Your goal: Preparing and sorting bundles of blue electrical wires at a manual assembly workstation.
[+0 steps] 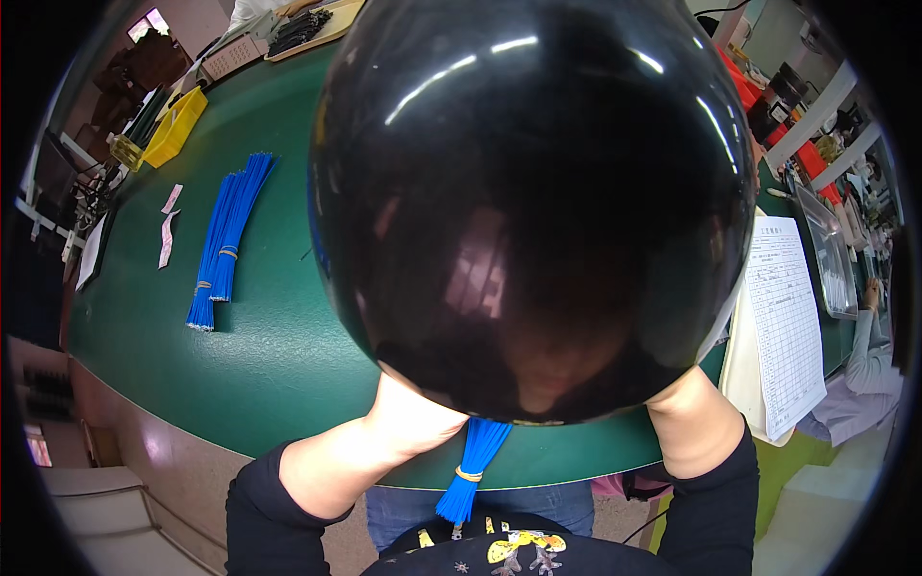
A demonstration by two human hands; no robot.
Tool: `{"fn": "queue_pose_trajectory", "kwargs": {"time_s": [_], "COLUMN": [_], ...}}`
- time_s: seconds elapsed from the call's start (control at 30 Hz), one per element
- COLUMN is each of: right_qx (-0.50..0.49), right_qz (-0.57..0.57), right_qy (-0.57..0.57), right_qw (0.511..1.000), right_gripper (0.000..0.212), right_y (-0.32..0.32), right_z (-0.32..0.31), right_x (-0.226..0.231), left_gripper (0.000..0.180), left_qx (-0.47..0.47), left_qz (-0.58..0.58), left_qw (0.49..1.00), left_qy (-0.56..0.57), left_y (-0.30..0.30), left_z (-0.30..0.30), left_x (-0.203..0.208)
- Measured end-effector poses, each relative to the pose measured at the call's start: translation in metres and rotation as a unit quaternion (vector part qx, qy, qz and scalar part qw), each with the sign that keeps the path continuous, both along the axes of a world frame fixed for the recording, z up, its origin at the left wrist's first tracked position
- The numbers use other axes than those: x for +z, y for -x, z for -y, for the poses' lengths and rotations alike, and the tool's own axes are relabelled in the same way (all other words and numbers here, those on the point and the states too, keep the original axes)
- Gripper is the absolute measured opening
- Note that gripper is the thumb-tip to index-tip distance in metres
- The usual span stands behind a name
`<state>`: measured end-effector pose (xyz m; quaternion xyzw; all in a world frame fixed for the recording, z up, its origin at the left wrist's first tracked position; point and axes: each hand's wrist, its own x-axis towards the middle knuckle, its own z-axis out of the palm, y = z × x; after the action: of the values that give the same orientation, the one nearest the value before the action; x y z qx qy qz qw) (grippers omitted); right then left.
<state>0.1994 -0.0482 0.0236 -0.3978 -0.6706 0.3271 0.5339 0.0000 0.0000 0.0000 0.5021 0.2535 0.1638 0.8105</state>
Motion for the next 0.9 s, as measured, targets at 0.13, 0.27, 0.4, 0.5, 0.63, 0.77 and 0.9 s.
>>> {"fn": "queue_pose_trajectory", "kwargs": {"time_s": [0.13, 0.27, 0.4, 0.5, 0.63, 0.77, 0.9], "right_qx": [0.009, 0.031, 0.042, 0.042, 0.035, -0.016, -0.022], "right_qz": [-0.045, -0.130, -0.157, -0.141, -0.115, -0.127, 0.060], "right_qy": [-0.022, 0.005, 0.013, 0.028, 0.013, 0.050, -0.081], "right_qw": [0.999, 0.991, 0.987, 0.989, 0.993, 0.991, 0.995], "right_gripper": [0.033, 0.033, 0.035, 0.035, 0.031, 0.023, 0.018], "right_y": [0.004, 0.006, 0.005, 0.005, 0.006, -0.002, -0.004], "right_z": [0.000, -0.002, 0.000, 0.000, -0.001, 0.005, -0.004], "right_x": [-0.005, -0.015, -0.016, -0.012, -0.004, -0.009, 0.001], "left_gripper": [0.054, 0.055, 0.052, 0.047, 0.045, 0.044, 0.044], "left_qx": [0.033, 0.064, 0.038, 0.018, 0.019, -0.013, 0.003], "left_qz": [0.000, 0.023, -0.030, -0.025, 0.004, -0.032, -0.094], "left_qw": [0.986, 0.983, 0.978, 0.978, 0.980, 0.989, 0.987], "left_qy": [-0.161, -0.171, -0.201, -0.207, -0.199, -0.144, -0.130], "left_y": [0.001, 0.000, 0.000, 0.004, 0.006, -0.008, -0.003], "left_z": [0.003, 0.004, 0.003, 0.001, 0.003, 0.003, 0.004], "left_x": [-0.006, -0.009, -0.008, -0.009, -0.011, -0.017, -0.003]}}
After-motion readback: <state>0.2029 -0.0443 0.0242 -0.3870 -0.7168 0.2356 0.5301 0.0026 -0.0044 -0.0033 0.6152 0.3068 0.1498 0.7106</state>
